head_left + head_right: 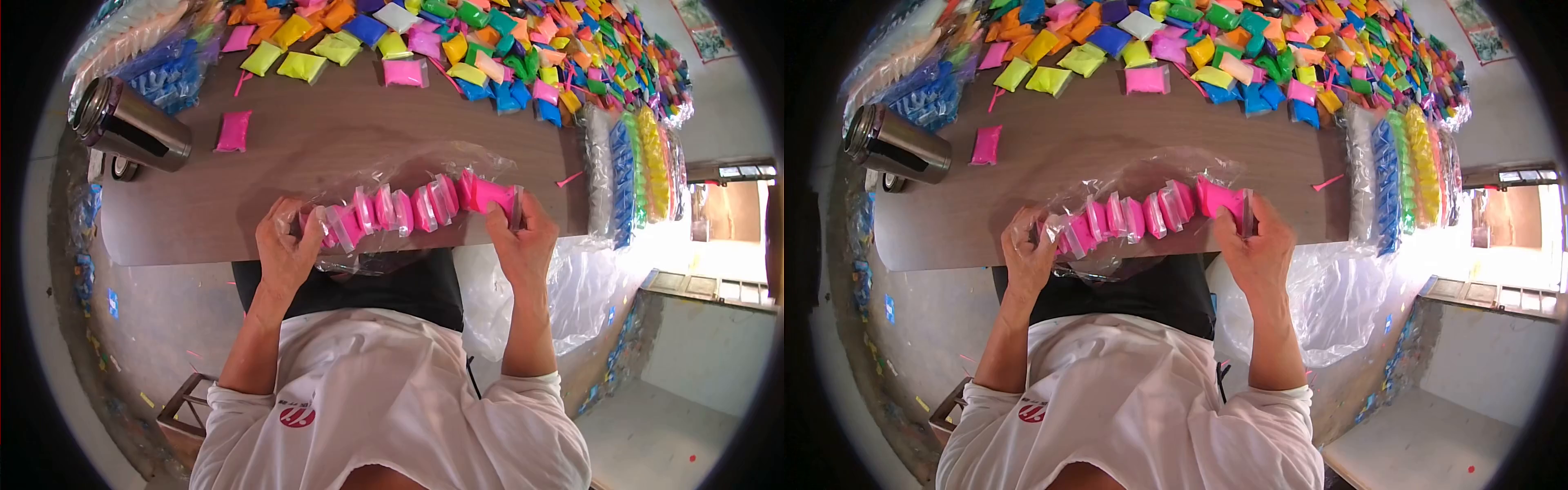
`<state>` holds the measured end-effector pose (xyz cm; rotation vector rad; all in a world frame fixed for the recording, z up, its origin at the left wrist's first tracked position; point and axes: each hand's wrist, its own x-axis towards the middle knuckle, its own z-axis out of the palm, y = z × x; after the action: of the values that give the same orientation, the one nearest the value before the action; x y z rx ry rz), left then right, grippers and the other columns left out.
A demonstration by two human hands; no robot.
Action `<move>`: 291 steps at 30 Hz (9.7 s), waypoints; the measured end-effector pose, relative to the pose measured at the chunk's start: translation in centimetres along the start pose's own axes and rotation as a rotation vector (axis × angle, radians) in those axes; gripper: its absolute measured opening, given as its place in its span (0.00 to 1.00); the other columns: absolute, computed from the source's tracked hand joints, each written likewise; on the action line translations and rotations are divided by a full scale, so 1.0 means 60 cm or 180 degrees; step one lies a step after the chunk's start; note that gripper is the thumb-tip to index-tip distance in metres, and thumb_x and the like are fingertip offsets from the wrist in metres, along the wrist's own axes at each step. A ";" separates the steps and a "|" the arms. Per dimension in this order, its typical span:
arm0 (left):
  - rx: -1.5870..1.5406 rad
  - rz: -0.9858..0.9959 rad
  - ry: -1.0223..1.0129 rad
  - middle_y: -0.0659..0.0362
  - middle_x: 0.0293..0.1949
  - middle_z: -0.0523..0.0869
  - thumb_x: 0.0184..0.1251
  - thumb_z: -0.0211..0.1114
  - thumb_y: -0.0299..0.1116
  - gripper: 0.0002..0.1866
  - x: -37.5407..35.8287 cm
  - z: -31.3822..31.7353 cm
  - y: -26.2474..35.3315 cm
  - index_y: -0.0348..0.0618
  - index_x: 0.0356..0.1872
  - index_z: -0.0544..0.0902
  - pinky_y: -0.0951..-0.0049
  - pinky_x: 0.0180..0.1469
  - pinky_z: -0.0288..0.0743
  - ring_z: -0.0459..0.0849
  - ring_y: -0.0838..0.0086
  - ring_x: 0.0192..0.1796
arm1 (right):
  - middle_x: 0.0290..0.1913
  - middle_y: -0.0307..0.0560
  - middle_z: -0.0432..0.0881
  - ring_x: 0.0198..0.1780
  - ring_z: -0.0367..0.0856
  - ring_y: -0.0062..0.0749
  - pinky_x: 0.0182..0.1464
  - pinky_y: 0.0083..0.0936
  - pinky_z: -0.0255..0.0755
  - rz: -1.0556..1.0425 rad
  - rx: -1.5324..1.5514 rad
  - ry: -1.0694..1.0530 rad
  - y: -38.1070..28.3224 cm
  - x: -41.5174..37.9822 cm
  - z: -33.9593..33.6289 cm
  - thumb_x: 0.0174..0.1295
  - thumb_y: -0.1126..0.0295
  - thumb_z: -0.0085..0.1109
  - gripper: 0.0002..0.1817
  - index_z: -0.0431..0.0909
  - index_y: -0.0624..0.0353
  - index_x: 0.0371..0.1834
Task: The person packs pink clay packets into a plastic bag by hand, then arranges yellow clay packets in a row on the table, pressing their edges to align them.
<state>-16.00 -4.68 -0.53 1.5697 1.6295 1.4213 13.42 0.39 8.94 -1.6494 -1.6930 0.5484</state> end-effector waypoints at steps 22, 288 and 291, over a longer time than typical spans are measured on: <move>0.0076 -0.0040 0.0061 0.51 0.30 0.82 0.65 0.68 0.30 0.08 0.003 -0.004 0.017 0.34 0.33 0.82 0.67 0.37 0.73 0.80 0.62 0.32 | 0.22 0.52 0.81 0.24 0.81 0.44 0.30 0.32 0.73 -0.0729 -0.0229 -0.1008 0.008 0.037 0.002 0.63 0.69 0.66 0.16 0.79 0.60 0.53; 0.0889 0.0121 -0.0283 0.44 0.19 0.76 0.70 0.67 0.39 0.19 0.133 0.059 0.022 0.36 0.22 0.77 0.55 0.27 0.69 0.76 0.46 0.23 | 0.34 0.35 0.84 0.30 0.78 0.15 0.31 0.16 0.73 0.0022 0.1037 -0.2026 -0.109 0.264 0.086 0.72 0.58 0.59 0.15 0.81 0.59 0.47; 0.0903 0.0068 -0.0358 0.44 0.19 0.75 0.71 0.66 0.39 0.19 0.133 0.059 0.023 0.36 0.23 0.77 0.55 0.26 0.66 0.75 0.46 0.22 | 0.30 0.32 0.80 0.30 0.76 0.14 0.30 0.17 0.71 0.0188 0.1180 -0.2148 -0.054 0.232 0.094 0.71 0.55 0.61 0.17 0.83 0.59 0.45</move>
<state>-14.25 3.62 1.95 1.7913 1.8121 1.1262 7.91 14.68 10.16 -1.3170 -1.8383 1.4779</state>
